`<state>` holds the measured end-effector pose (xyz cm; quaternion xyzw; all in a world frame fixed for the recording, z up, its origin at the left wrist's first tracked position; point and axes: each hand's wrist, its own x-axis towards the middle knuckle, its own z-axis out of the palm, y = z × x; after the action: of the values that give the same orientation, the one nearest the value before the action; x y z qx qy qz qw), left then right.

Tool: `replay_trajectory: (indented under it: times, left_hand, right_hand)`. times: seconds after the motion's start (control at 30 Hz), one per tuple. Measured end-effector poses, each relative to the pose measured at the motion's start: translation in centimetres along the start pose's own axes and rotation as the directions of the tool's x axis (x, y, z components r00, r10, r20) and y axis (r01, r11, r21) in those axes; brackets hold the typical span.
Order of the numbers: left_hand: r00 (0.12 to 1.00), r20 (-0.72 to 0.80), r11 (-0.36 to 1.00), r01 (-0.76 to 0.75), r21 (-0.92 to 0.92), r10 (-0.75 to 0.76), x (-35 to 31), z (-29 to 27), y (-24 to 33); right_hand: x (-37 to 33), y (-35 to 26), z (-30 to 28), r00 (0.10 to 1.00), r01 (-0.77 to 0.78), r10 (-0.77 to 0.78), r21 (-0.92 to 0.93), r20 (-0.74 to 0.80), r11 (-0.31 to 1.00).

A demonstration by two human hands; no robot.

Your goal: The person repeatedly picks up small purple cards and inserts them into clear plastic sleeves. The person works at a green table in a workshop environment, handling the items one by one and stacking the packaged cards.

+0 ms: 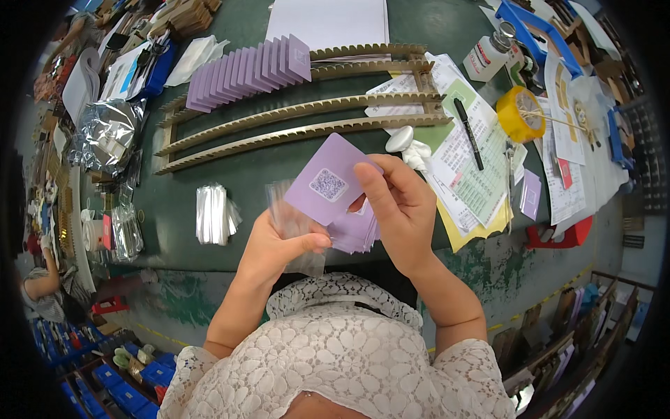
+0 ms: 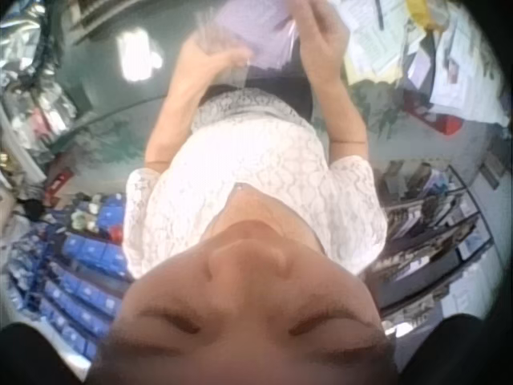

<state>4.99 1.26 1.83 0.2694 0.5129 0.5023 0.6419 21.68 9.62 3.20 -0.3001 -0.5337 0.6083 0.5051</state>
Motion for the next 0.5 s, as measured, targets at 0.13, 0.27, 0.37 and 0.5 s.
replay_trajectory:
  times: [0.13, 0.27, 0.37, 0.5]
  left_hand:
    - [0.999, 0.034, 0.999, -0.014, -0.033, 0.015, 0.0, 0.1, 0.1]
    - [0.998, -0.06, 0.999, -0.021, -0.044, 0.018, 0.1, -0.6, 0.0]
    - [0.994, -0.106, 1.0, -0.015, -0.02, 0.013, 0.0, -0.5, 0.2]
    - [0.988, -0.134, 0.997, -0.078, 0.002, 0.077, 0.5, -0.3, 0.6]
  right_hand:
    - [-0.2, 0.3, 0.2, 0.999, -0.039, 0.039, -0.003, 0.026, 0.999]
    - [-0.3, 0.2, -0.5, 0.989, -0.125, 0.132, -0.101, 0.066, 0.987]
    - [-0.6, 0.5, -0.8, 0.958, -0.239, 0.26, -0.162, 0.122, 0.957]
    - [0.0, -0.3, -0.2, 0.975, -0.204, 0.221, -0.25, 0.039, 0.947]
